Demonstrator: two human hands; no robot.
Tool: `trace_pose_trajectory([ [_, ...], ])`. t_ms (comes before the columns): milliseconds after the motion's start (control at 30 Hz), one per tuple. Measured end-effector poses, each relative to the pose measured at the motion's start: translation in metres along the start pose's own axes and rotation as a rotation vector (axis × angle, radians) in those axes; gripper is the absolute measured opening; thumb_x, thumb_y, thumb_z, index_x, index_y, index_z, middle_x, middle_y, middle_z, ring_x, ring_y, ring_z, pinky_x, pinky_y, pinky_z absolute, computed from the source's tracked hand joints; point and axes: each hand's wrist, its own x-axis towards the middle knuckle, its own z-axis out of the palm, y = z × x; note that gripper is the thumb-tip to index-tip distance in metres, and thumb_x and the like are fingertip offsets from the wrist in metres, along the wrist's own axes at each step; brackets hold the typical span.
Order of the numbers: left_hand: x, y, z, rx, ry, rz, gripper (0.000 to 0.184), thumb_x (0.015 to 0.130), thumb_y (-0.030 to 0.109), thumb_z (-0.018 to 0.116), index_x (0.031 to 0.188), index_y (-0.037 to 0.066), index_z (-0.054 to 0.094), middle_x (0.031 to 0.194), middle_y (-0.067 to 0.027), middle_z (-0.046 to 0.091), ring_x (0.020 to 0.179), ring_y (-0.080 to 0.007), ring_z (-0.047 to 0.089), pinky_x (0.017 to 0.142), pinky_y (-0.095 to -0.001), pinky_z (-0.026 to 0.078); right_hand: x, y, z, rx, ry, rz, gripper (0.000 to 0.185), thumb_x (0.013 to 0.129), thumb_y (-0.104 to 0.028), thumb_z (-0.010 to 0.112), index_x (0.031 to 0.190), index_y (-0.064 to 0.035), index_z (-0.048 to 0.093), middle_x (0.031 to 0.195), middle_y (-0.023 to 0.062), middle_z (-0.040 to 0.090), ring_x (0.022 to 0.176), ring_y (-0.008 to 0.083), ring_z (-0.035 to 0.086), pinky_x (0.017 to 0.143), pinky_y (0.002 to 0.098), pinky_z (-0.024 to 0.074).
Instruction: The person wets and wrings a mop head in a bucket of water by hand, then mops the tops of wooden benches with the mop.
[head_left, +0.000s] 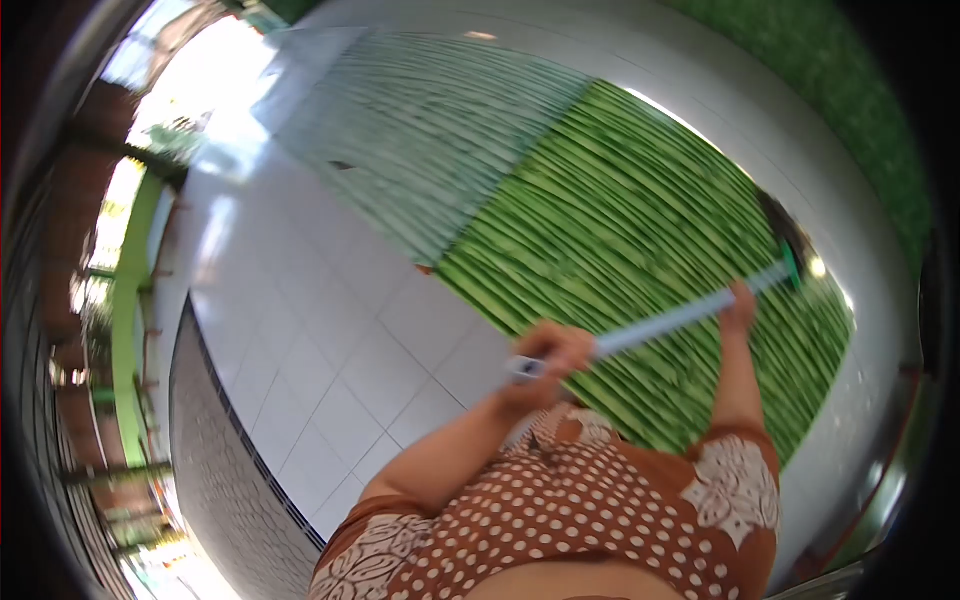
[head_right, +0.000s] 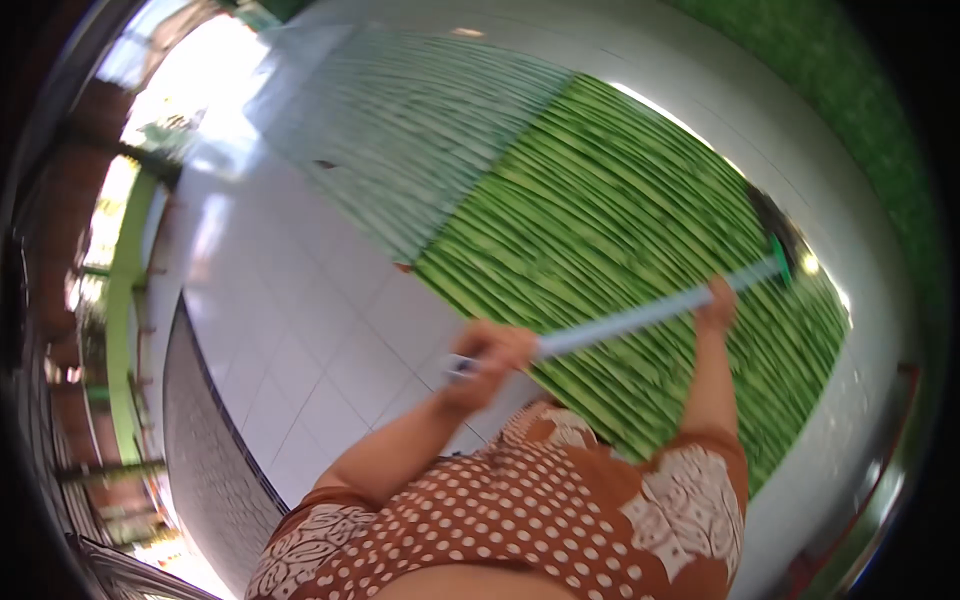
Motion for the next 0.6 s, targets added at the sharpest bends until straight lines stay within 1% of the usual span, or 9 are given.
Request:
trace_pose_trajectory([
  [33, -0.011, -0.01, 0.004, -0.238, -0.073, -0.054, 0.009, 0.087, 0.016, 0.049, 0.085, 0.008, 0.046, 0.072, -0.0034, 0.051, 0.069, -0.0146, 0.045, 0.076, -0.0344, 0.039, -0.019, 0.003, -0.035, -0.147, -0.192, 0.127, 0.032, 0.081, -0.023, 0.049, 0.103, -0.0008, 0.059, 0.101, 0.0174, 0.06, 0.095, 0.0321, 0.055, 0.083, 0.0414, 0.0433],
  [100, -0.034, -0.012, 0.003, -0.161, -0.177, -0.046, 0.012, 0.086, 0.016, 0.052, 0.082, 0.004, 0.051, 0.075, -0.0051, 0.055, 0.075, -0.0148, 0.052, 0.072, -0.0306, 0.043, -0.093, 0.127, -0.012, -0.156, -0.202, 0.202, 0.034, 0.077, -0.01, 0.056, 0.11, -0.0005, 0.056, 0.108, 0.0156, 0.057, 0.101, 0.0293, 0.053, 0.088, 0.0402, 0.0424],
  [200, -0.071, 0.024, -0.022, -0.283, -0.165, -0.101, 0.016, 0.085, 0.016, 0.053, 0.078, 0.003, 0.05, 0.073, -0.0049, 0.055, 0.068, -0.0118, 0.053, 0.065, -0.0269, 0.044, -0.164, 0.0, -0.115, -0.311, -0.373, 0.16, 0.037, 0.075, -0.015, 0.06, 0.109, 0.0009, 0.056, 0.102, 0.0201, 0.058, 0.096, 0.0351, 0.054, 0.085, 0.0412, 0.043],
  [233, -0.078, 0.054, -0.042, -0.248, -0.2, -0.177, 0.016, 0.084, 0.016, 0.054, 0.077, 0.002, 0.049, 0.071, -0.0045, 0.055, 0.067, -0.0114, 0.053, 0.064, -0.0266, 0.043, -0.2, 0.009, -0.108, -0.32, -0.346, 0.044, 0.036, 0.073, -0.016, 0.062, 0.106, -0.0031, 0.056, 0.095, 0.0169, 0.06, 0.09, 0.0347, 0.056, 0.083, 0.0451, 0.0404],
  [333, -0.121, 0.113, -0.093, -0.27, -0.164, -0.238, 0.017, 0.084, 0.014, 0.055, 0.076, 0.002, 0.047, 0.065, -0.0043, 0.053, 0.063, -0.0116, 0.052, 0.064, -0.0277, 0.043, -0.265, -0.042, -0.096, -0.333, -1.07, 0.514, 0.042, 0.085, -0.039, 0.052, 0.116, -0.0116, 0.055, 0.105, 0.0164, 0.059, 0.096, 0.0318, 0.054, 0.088, 0.0511, 0.0325],
  [400, -0.146, 0.159, -0.135, -0.277, -0.143, -0.239, 0.017, 0.084, 0.014, 0.055, 0.075, 0.003, 0.046, 0.065, -0.0048, 0.053, 0.062, -0.0127, 0.052, 0.064, -0.0288, 0.043, -0.253, -0.2, -0.144, -0.42, -1.075, 0.326, 0.037, 0.086, -0.037, 0.048, 0.107, -0.0088, 0.061, 0.101, 0.0156, 0.061, 0.092, 0.0328, 0.056, 0.082, 0.0398, 0.0424],
  [500, -0.175, 0.227, -0.195, -0.286, -0.049, -0.169, 0.017, 0.084, 0.012, 0.055, 0.074, 0.003, 0.044, 0.062, -0.0056, 0.052, 0.06, -0.0145, 0.051, 0.065, -0.0318, 0.043, -0.294, -0.293, -0.136, -0.283, 0.065, -0.775, 0.037, 0.084, -0.035, 0.049, 0.106, -0.0076, 0.061, 0.102, 0.0157, 0.061, 0.092, 0.0331, 0.056, 0.082, 0.0392, 0.0432],
  [567, -0.185, 0.284, -0.235, -0.283, 0.044, -0.112, 0.015, 0.084, 0.01, 0.052, 0.073, 0.003, 0.044, 0.056, -0.0041, 0.047, 0.055, -0.0141, 0.047, 0.061, -0.0321, 0.041, -0.252, -0.411, -0.143, -0.197, -0.967, 0.026, 0.029, 0.074, -0.018, 0.062, 0.101, -0.009, 0.055, 0.084, 0.012, 0.062, 0.081, 0.0305, 0.057, 0.079, 0.0484, 0.0365],
  [600, -0.191, 0.307, -0.259, -0.279, 0.071, -0.062, 0.015, 0.084, 0.011, 0.048, 0.073, 0.005, 0.043, 0.054, -0.0038, 0.045, 0.053, -0.0148, 0.045, 0.06, -0.0326, 0.04, -0.27, -0.428, -0.114, -0.016, -0.555, -0.241, 0.015, 0.067, -0.008, 0.057, 0.082, -0.0098, 0.054, 0.06, 0.0077, 0.055, 0.063, 0.0325, 0.056, 0.065, 0.0429, 0.0317],
])
